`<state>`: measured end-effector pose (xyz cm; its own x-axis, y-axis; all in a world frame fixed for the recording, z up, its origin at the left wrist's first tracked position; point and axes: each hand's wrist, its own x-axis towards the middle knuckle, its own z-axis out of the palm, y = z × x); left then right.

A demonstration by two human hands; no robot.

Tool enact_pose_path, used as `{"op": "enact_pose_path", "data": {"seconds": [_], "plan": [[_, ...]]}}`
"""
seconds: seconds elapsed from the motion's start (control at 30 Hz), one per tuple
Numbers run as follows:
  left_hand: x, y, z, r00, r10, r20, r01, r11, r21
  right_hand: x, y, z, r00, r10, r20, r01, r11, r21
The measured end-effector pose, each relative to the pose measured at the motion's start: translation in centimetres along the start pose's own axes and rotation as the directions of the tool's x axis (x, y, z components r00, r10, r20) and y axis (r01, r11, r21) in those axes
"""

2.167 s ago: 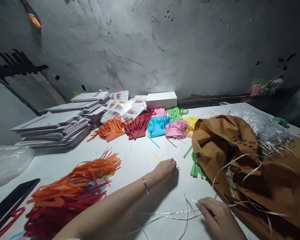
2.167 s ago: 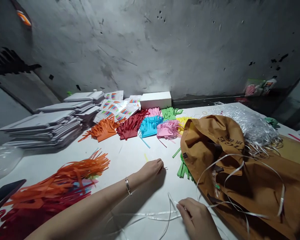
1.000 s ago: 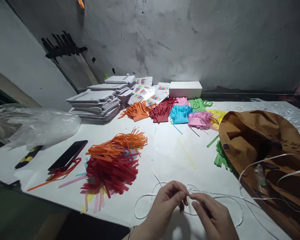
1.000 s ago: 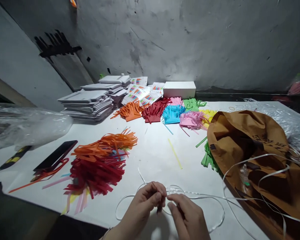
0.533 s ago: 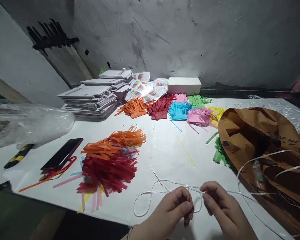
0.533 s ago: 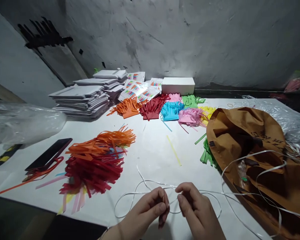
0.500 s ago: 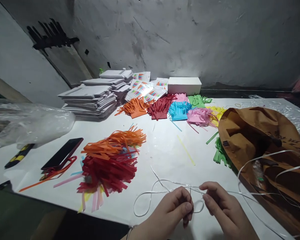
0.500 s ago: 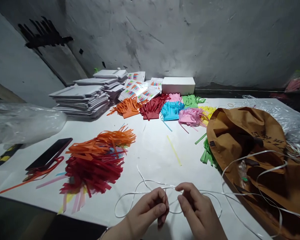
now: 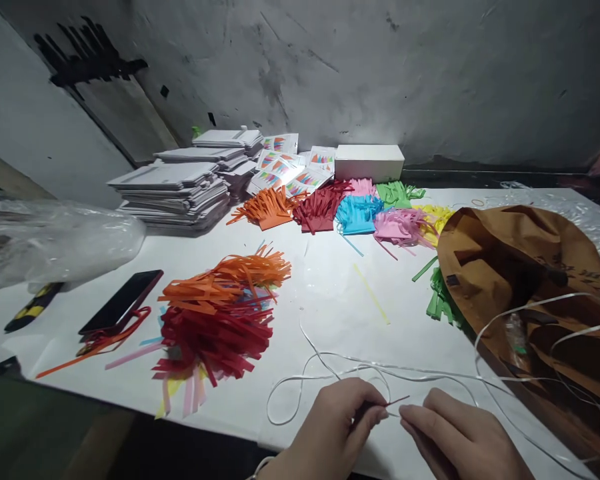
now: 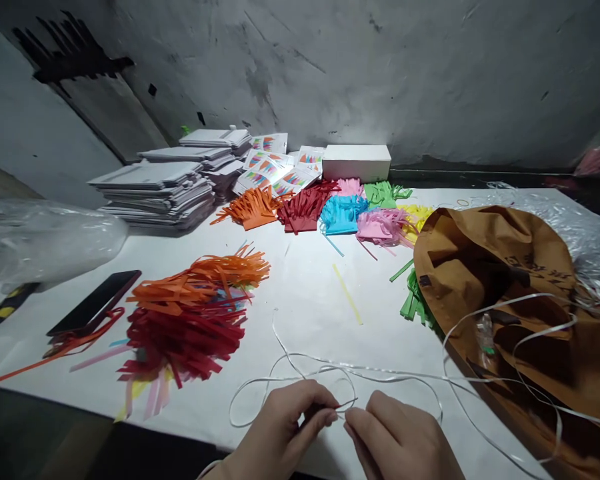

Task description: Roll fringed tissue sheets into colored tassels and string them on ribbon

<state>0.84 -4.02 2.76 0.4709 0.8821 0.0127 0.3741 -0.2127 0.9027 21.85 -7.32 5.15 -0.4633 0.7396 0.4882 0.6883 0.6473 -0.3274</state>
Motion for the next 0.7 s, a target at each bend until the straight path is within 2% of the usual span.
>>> {"op": "enact_pose_path", "data": {"seconds": [0.2,0.47,0.57,0.7], "plan": [[-0.7,0.2,-0.2,0.991,0.133,-0.019,-0.131,0.987,0.097,0.4,0.1,-0.5,0.995,0.083,0.053,-0.086,0.995,0.056],[-1.0,-0.1,-0.1,0.972,0.233,-0.022,-0.226,0.959,0.17,1.2,-0.1,-0.7,0.997,0.06,0.046,-0.061,0.998,0.033],[-1.0,-0.1,-0.1,0.966,0.258,-0.014,-0.252,0.952,0.171,1.7,0.3,-1.2,0.992,0.06,0.115,-0.069,0.995,0.078],[-0.9,-0.3,-0.2,0.96,0.279,0.029,-0.28,0.95,0.141,2.1,1.2,-1.9,0.964,0.043,0.263,-0.088,0.983,0.162]]}}
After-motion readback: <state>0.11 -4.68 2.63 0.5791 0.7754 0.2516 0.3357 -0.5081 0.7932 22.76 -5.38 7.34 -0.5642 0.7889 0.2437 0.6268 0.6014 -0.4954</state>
